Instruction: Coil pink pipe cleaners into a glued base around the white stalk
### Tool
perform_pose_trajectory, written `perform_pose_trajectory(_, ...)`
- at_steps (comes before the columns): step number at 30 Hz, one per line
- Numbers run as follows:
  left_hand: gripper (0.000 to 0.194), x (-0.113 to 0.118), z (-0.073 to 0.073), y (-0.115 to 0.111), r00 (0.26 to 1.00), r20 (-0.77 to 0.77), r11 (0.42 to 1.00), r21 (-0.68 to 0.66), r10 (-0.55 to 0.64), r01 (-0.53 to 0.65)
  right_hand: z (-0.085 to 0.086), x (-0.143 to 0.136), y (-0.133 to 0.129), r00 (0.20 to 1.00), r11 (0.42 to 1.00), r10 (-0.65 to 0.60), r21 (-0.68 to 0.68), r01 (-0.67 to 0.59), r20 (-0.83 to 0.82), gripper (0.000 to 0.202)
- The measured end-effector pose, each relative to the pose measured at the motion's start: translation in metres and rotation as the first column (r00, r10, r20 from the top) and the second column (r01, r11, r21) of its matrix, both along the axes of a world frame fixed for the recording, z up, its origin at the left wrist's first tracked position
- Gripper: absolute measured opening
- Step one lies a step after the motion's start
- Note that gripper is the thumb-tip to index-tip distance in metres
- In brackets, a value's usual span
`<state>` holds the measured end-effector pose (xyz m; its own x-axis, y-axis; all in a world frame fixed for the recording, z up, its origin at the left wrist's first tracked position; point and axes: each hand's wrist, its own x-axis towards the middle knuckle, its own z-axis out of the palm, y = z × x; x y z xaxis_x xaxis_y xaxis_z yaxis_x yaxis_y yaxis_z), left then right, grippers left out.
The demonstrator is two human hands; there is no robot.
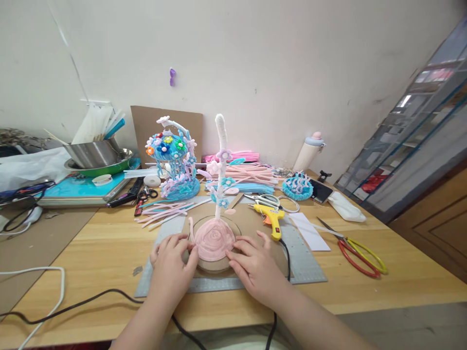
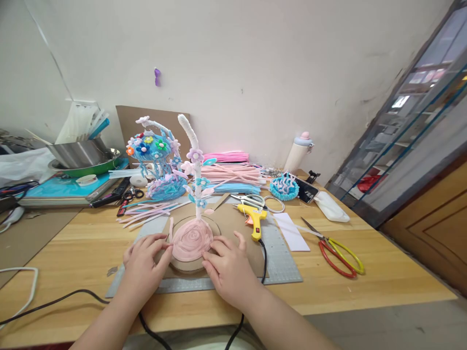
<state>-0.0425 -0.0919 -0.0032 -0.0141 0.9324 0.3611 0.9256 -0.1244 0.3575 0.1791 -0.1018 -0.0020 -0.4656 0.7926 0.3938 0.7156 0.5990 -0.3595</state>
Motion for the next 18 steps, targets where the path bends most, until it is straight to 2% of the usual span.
perform_pose_trajectory(3,0.023,-0.001,0.001,0.001,1.0,0.012,1.0,-0.004,-0.025,0.026,0.0,0.001,0.002,0.999,1.0,-0.005,-0.002,0.005,-0.035,0.021)
perform_pose_trajectory(9,0.025,-0.001,0.003,0.0,0.999,0.012,0.999,-0.002,-0.039,0.039,-0.008,0.007,0.01,0.95,0.984,-0.175,-0.022,0.175,-0.258,0.025)
perform_pose_trajectory(18,0.024,-0.001,0.003,-0.001,0.999,0.011,0.999,-0.002,-0.052,0.052,-0.006,0.002,0.007,0.966,0.984,-0.129,-0.146,0.098,-0.226,0.018)
